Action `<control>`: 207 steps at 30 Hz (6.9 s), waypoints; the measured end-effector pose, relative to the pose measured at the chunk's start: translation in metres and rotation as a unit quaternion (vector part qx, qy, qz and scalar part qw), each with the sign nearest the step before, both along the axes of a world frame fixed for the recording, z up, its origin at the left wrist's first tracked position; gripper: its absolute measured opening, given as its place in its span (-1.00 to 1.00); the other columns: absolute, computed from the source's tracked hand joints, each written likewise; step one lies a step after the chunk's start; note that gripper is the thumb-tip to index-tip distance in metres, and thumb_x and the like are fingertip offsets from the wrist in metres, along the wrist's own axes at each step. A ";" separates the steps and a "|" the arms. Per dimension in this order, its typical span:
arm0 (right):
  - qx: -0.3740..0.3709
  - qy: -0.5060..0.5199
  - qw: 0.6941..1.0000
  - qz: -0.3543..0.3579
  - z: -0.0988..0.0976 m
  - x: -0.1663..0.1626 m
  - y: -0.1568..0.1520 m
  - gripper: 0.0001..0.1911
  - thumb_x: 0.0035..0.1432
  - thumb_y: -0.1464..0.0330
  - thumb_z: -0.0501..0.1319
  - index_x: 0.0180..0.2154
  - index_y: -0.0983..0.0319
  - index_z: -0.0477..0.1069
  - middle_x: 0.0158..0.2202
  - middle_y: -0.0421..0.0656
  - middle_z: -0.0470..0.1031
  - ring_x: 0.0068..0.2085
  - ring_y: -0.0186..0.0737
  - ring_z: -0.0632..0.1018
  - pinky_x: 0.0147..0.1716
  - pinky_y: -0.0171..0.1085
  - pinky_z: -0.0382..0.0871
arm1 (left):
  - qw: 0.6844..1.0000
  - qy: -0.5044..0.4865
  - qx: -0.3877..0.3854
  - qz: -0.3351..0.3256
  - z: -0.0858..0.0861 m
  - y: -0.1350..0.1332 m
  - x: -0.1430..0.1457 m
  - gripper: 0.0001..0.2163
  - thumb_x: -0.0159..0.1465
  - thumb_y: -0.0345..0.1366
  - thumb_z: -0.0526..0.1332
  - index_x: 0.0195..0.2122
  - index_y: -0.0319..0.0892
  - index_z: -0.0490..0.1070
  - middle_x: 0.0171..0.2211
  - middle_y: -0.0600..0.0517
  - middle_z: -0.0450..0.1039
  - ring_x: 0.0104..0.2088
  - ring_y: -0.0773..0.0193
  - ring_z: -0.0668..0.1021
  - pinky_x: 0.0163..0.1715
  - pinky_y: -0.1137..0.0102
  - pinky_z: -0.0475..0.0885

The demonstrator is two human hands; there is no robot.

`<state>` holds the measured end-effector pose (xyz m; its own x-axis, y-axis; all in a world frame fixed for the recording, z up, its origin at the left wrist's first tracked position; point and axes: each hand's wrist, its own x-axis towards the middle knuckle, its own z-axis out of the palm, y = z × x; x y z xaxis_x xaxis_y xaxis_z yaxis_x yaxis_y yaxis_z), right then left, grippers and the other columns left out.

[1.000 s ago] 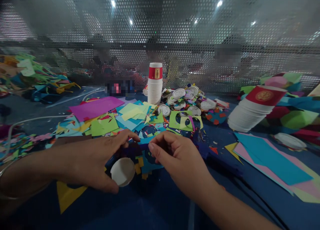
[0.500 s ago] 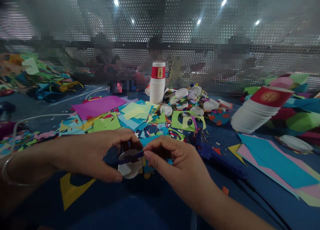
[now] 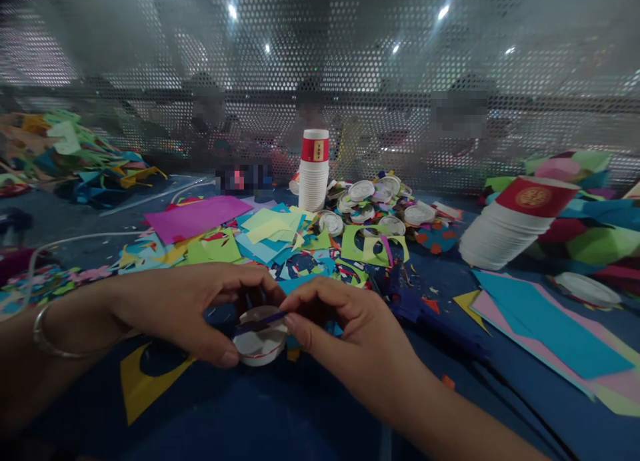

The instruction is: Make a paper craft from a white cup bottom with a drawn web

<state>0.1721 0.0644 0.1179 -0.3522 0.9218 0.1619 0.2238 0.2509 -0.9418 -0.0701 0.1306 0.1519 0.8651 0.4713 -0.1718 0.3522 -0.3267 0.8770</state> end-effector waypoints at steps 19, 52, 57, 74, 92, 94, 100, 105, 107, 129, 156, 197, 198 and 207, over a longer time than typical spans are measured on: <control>-0.021 -0.047 0.998 -0.023 0.001 0.004 0.004 -0.85 0.31 0.19 0.26 -0.17 0.11 0.48 -0.23 -0.17 0.58 -0.23 -0.19 0.56 -0.28 -0.28 0.42 | 0.997 -0.064 0.005 0.051 -0.007 0.004 -0.002 -0.49 0.09 -0.21 0.50 0.07 -0.01 0.42 0.00 0.02 0.49 -0.03 0.16 0.52 -0.01 0.27 0.42; -0.074 -0.002 0.996 -0.045 -0.005 0.004 0.009 -0.78 0.29 0.15 0.30 -0.19 0.16 0.49 -0.31 -0.18 0.51 -0.30 -0.25 0.51 -0.31 -0.31 0.44 | 0.990 -0.059 0.117 0.061 -0.011 0.006 -0.001 -0.44 0.14 -0.15 0.47 0.15 -0.02 0.36 0.09 -0.01 0.49 0.06 0.10 0.52 0.01 0.26 0.40; -0.074 0.009 0.996 -0.048 -0.008 0.005 0.011 -0.78 0.27 0.15 0.31 -0.18 0.16 0.49 -0.30 -0.18 0.52 -0.29 -0.25 0.51 -0.31 -0.32 0.44 | 0.984 -0.057 0.158 0.053 -0.011 0.005 0.000 -0.45 0.16 -0.17 0.45 0.16 -0.02 0.35 0.10 0.01 0.47 0.03 0.14 0.53 0.04 0.28 0.40; -0.067 -0.002 0.996 -0.062 -0.012 0.004 0.010 -0.83 0.27 0.22 0.28 -0.20 0.18 0.44 -0.36 -0.21 0.46 -0.35 -0.29 0.46 -0.38 -0.33 0.39 | 0.974 -0.065 0.214 0.040 -0.008 0.000 0.004 -0.52 0.18 -0.21 0.44 0.11 -0.03 0.38 0.06 0.04 0.48 0.02 0.19 0.53 0.06 0.31 0.40; -0.028 -0.033 0.995 -0.089 -0.005 0.005 0.010 -0.85 0.31 0.22 0.26 -0.22 0.17 0.44 -0.41 -0.25 0.47 -0.40 -0.33 0.49 -0.40 -0.37 0.41 | 0.975 -0.049 0.213 0.037 -0.007 0.004 0.001 -0.61 0.21 -0.18 0.42 0.05 -0.01 0.44 0.01 0.06 0.47 0.01 0.21 0.51 0.04 0.32 0.38; -0.014 -0.029 0.994 -0.108 -0.003 0.005 0.010 -0.83 0.31 0.20 0.26 -0.21 0.16 0.43 -0.41 -0.25 0.48 -0.41 -0.33 0.51 -0.40 -0.37 0.44 | 0.976 -0.048 0.208 0.040 -0.007 0.005 0.001 -0.61 0.20 -0.18 0.43 0.05 -0.01 0.44 0.01 0.05 0.47 0.01 0.20 0.51 0.04 0.30 0.39; -0.029 -0.039 0.991 -0.124 -0.001 0.006 0.010 -0.77 0.31 0.14 0.26 -0.22 0.17 0.43 -0.44 -0.24 0.48 -0.43 -0.32 0.51 -0.44 -0.36 0.47 | 0.975 -0.061 0.212 0.024 -0.007 0.005 0.001 -0.64 0.21 -0.19 0.42 0.02 -0.04 0.45 -0.01 0.01 0.48 -0.02 0.18 0.51 0.02 0.27 0.40; -0.058 -0.089 0.992 -0.073 -0.003 0.004 0.011 -0.72 0.34 0.11 0.20 -0.26 0.17 0.45 -0.45 -0.24 0.40 -0.43 -0.30 0.44 -0.49 -0.34 0.45 | 0.968 -0.070 0.242 0.023 -0.007 0.002 0.003 -0.59 0.20 -0.24 0.42 0.07 -0.03 0.42 0.03 -0.01 0.47 0.05 0.13 0.49 0.09 0.22 0.38; -0.067 -0.102 0.991 -0.061 -0.004 0.003 0.012 -0.72 0.34 0.11 0.19 -0.27 0.17 0.46 -0.45 -0.24 0.39 -0.42 -0.30 0.44 -0.50 -0.35 0.46 | 0.967 -0.073 0.242 0.029 -0.007 0.001 0.003 -0.56 0.20 -0.23 0.42 0.09 -0.03 0.40 0.05 -0.01 0.47 0.06 0.13 0.49 0.11 0.23 0.37; -0.115 -0.083 0.987 -0.069 -0.005 0.004 0.010 -0.70 0.33 0.12 0.20 -0.34 0.20 0.41 -0.48 -0.28 0.40 -0.54 -0.41 0.45 -0.58 -0.43 0.40 | 0.965 -0.075 0.249 0.009 -0.008 0.004 0.001 -0.63 0.22 -0.25 0.40 0.05 -0.05 0.42 0.03 -0.03 0.47 0.04 0.14 0.50 0.08 0.24 0.39; 0.027 0.012 0.975 -0.220 0.003 0.011 0.010 -0.73 0.26 0.13 0.33 -0.17 0.17 0.46 -0.38 -0.23 0.50 -0.53 -0.42 0.42 -0.61 -0.44 0.32 | 0.975 -0.036 0.207 -0.073 -0.008 -0.026 0.017 -0.84 0.25 -0.24 0.40 -0.19 -0.08 0.49 -0.02 -0.02 0.47 -0.01 0.20 0.53 0.03 0.36 0.42; 0.102 -0.078 0.978 -0.166 -0.001 0.004 0.009 -0.84 0.29 0.23 0.24 -0.22 0.19 0.45 -0.46 -0.23 0.45 -0.49 -0.34 0.41 -0.54 -0.34 0.31 | 0.827 0.110 0.450 0.318 -0.053 0.106 -0.030 -0.63 0.31 -0.15 0.16 0.07 -0.19 0.49 0.08 -0.14 0.54 0.10 -0.01 0.52 0.15 0.11 0.37; 0.103 -0.079 0.978 -0.163 -0.001 0.003 0.009 -0.83 0.30 0.23 0.23 -0.22 0.19 0.45 -0.46 -0.23 0.44 -0.49 -0.34 0.41 -0.54 -0.34 0.31 | 0.827 0.126 0.447 0.317 -0.057 0.108 -0.030 -0.63 0.28 -0.12 0.20 0.04 -0.17 0.51 0.05 -0.14 0.56 0.08 -0.03 0.53 0.16 0.08 0.36; 0.111 -0.092 0.977 -0.157 0.001 0.001 0.008 -0.85 0.30 0.25 0.22 -0.24 0.20 0.45 -0.47 -0.24 0.42 -0.50 -0.34 0.40 -0.54 -0.33 0.29 | 0.826 0.191 0.418 0.325 -0.072 0.115 -0.024 -0.69 0.35 -0.11 0.26 0.03 -0.16 0.48 0.04 -0.09 0.50 0.04 0.03 0.53 0.11 0.00 0.41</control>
<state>0.1735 0.0725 0.1193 -0.0989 0.9383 0.3313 0.4824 0.3365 -0.8088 -0.0946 0.2457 0.0803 0.3412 0.9069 0.2472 0.8906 -0.3960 0.2238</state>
